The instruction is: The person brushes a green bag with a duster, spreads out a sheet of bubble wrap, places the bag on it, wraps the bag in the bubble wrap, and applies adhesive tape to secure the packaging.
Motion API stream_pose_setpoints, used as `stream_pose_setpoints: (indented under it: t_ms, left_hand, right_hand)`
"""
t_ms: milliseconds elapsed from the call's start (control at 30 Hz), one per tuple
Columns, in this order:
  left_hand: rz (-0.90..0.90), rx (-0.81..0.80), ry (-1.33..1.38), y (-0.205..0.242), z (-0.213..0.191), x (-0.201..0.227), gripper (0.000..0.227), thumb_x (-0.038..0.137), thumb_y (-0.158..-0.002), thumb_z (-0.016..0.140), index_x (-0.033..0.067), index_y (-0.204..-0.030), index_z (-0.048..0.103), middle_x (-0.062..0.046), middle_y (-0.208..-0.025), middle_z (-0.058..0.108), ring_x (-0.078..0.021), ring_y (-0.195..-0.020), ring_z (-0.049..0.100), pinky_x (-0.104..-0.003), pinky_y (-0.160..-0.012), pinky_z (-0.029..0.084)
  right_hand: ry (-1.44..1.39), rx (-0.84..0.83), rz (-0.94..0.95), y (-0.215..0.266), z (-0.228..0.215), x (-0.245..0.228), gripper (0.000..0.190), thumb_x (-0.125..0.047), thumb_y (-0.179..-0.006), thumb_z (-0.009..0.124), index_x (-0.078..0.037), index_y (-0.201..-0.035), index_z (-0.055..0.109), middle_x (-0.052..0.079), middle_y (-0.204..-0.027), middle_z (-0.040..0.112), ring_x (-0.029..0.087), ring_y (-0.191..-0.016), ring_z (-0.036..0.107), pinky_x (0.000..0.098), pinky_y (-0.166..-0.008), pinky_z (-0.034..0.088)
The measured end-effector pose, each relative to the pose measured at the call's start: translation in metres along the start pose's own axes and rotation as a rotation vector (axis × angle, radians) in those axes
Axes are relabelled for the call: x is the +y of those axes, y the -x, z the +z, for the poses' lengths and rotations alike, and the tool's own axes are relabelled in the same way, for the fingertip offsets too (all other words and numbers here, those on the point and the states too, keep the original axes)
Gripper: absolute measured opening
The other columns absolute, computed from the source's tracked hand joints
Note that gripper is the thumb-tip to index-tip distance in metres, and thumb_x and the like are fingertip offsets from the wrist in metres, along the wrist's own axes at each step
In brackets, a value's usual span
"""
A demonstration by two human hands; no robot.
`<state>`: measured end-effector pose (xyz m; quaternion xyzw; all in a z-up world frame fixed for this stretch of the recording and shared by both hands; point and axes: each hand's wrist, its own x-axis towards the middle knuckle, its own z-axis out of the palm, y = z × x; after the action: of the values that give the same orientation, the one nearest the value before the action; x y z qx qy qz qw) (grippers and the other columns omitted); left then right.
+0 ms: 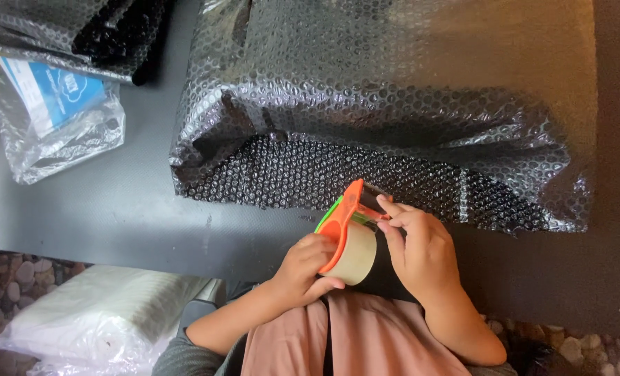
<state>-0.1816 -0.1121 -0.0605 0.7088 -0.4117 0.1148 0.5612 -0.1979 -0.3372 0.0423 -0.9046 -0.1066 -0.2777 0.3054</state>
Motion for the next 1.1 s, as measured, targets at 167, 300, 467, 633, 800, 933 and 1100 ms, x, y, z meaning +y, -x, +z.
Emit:
stream_pose_setpoints:
  t_ms: [167,300,467,633,800,933,1100]
  left_hand:
    - [0.100,-0.094,0.149,-0.021,-0.012,0.003,0.054,0.052,-0.092,0.074,0.0115,-0.064,0.053,-0.006,-0.065,0.050,-0.0318,-0.059,0.055,-0.045,-0.062,0.048]
    - [0.106,-0.086,0.169,-0.029,-0.013,0.010,0.055,0.053,-0.083,0.083,0.0091,-0.064,0.054,-0.008,-0.065,0.047,-0.0316,-0.056,0.052,-0.045,-0.060,0.047]
    - [0.024,-0.187,0.178,-0.040,-0.027,0.023,0.055,0.050,-0.088,0.073,0.0082,-0.066,0.044,-0.004,-0.065,0.035,-0.0231,-0.057,0.033,-0.034,-0.062,0.029]
    - [0.043,-0.171,0.260,-0.032,-0.022,0.018,0.054,0.048,-0.088,0.075,0.0084,-0.066,0.045,-0.003,-0.065,0.038,-0.0217,-0.060,0.035,-0.034,-0.062,0.028]
    - [0.072,-0.024,0.419,-0.019,-0.008,-0.004,0.053,0.040,-0.084,0.088,0.0087,-0.058,0.053,-0.004,-0.057,0.041,-0.0275,-0.051,0.042,-0.037,-0.055,0.041]
    - [0.024,-0.014,0.463,-0.007,-0.007,-0.009,0.049,0.041,-0.082,0.090,0.0097,-0.060,0.059,-0.003,-0.056,0.046,-0.0248,-0.052,0.045,-0.036,-0.055,0.042]
    - [0.002,-0.014,0.509,-0.002,-0.007,-0.011,0.045,0.038,-0.084,0.089,0.0106,-0.061,0.062,-0.002,-0.055,0.049,-0.0227,-0.053,0.047,-0.035,-0.057,0.044]
  right_hand:
    - [-0.251,0.059,0.195,0.002,-0.005,0.006,0.024,-0.009,-0.080,0.088,-0.008,-0.079,0.064,0.001,-0.085,0.079,0.020,-0.080,0.077,0.0261,-0.075,0.059]
    - [-0.526,0.036,0.211,-0.008,-0.020,-0.004,0.022,-0.005,-0.078,0.087,-0.007,-0.073,0.065,0.002,-0.072,0.074,0.014,-0.060,0.067,0.0242,-0.063,0.055]
    - [-0.689,0.008,0.416,0.010,-0.058,-0.007,0.028,0.005,-0.078,0.079,-0.006,-0.073,0.053,0.009,-0.073,0.065,0.021,-0.072,0.068,0.0288,-0.073,0.057]
    - [-0.798,-0.095,0.513,0.008,-0.046,0.038,0.021,0.000,-0.086,0.075,-0.006,-0.079,0.057,0.008,-0.079,0.065,0.014,-0.074,0.063,0.0236,-0.070,0.049]
    - [-1.011,-0.011,0.396,0.015,-0.014,0.082,0.024,0.011,-0.084,0.075,0.000,-0.077,0.055,0.012,-0.070,0.063,0.017,-0.063,0.067,0.0255,-0.061,0.052]
    - [-0.904,0.052,0.376,0.020,-0.050,0.068,0.025,0.009,-0.084,0.076,0.000,-0.078,0.053,0.013,-0.071,0.063,0.017,-0.063,0.067,0.0268,-0.061,0.054]
    - [-0.741,0.083,0.349,0.018,-0.058,0.073,0.026,0.007,-0.084,0.079,0.000,-0.081,0.054,0.013,-0.076,0.065,0.013,-0.064,0.065,0.0258,-0.063,0.053]
